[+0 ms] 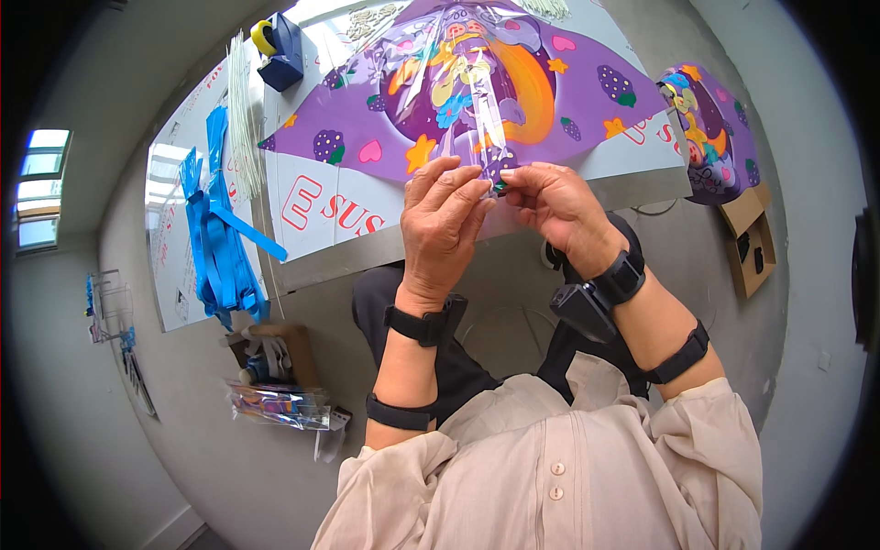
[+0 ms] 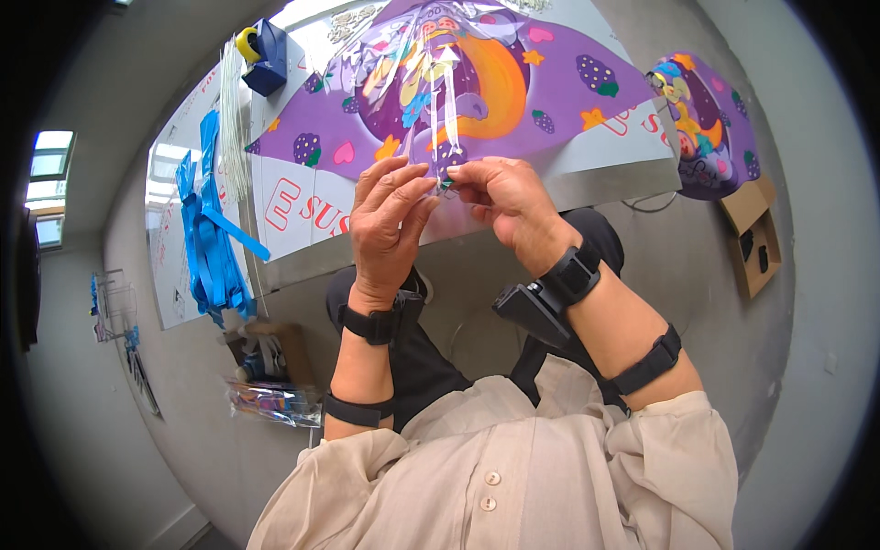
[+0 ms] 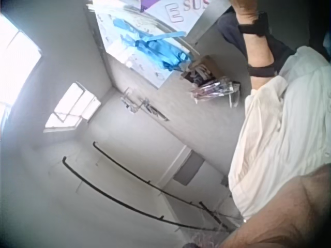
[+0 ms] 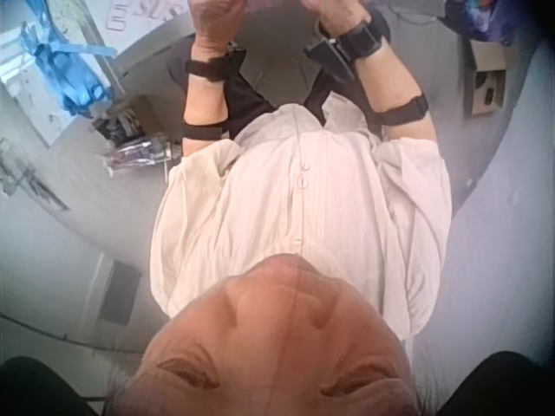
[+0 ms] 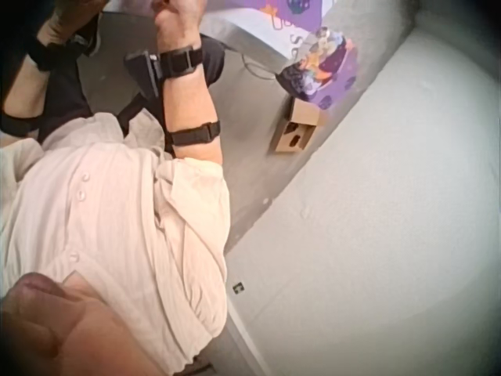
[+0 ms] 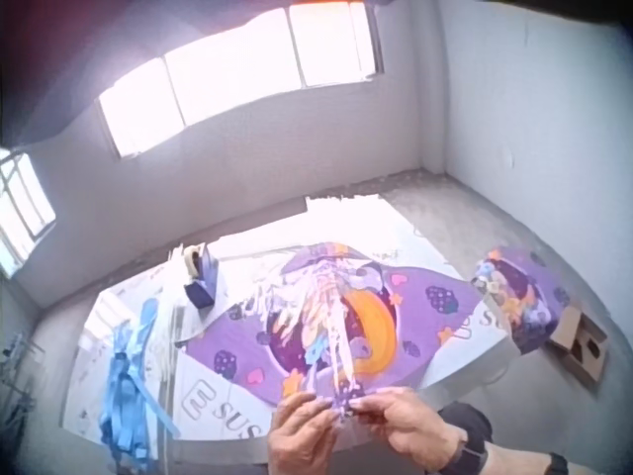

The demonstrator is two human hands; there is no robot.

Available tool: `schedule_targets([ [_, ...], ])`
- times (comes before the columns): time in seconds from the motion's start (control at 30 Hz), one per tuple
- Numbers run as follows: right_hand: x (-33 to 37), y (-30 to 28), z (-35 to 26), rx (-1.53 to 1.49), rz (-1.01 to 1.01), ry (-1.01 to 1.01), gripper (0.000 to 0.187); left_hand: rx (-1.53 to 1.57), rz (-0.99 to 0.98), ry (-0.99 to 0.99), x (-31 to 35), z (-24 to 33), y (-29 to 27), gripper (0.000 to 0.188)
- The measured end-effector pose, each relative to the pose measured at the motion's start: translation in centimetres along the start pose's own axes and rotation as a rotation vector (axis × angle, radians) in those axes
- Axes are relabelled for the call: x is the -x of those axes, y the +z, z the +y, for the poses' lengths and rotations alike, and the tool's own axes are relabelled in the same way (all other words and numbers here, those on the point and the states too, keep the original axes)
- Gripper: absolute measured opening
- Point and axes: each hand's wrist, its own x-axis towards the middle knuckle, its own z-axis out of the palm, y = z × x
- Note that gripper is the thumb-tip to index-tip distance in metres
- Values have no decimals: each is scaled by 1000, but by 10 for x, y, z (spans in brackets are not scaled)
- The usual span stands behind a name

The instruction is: Assembling a purple kite with a cartoon character by attaching sticks and using tape.

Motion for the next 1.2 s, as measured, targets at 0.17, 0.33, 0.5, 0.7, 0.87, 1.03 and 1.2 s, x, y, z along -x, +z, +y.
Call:
schedule_targets([
  [0.17, 15, 7, -8, -33, -18, -23, 6, -84, 16, 112, -8, 9, -3, 25],
  [0.33, 18, 3, -13, -52, -71, -3, 5, -212, 40, 309, -12, 16, -7, 27],
  [0.5, 34, 9, -25, -34, -101, -21, 4, -284, -6, 483, -26, 26, -24, 25],
  [0.7, 82, 27, -54, 194, -225, -207, 17, -397, -21, 622, -66, 41, -54, 15],
  [0.87, 97, 40, -76, 952, 225, -1502, 34, -387, 122, 677, -106, 58, -69, 17],
  [1.03, 87, 51, -106, 1109, 3, -1739, 16, -325, 156, 707, -127, 69, -79, 20],
  [1.2, 103, 61, -132, 1026, -175, -1649, 7, -108, 145, 593, -140, 83, -96, 23],
])
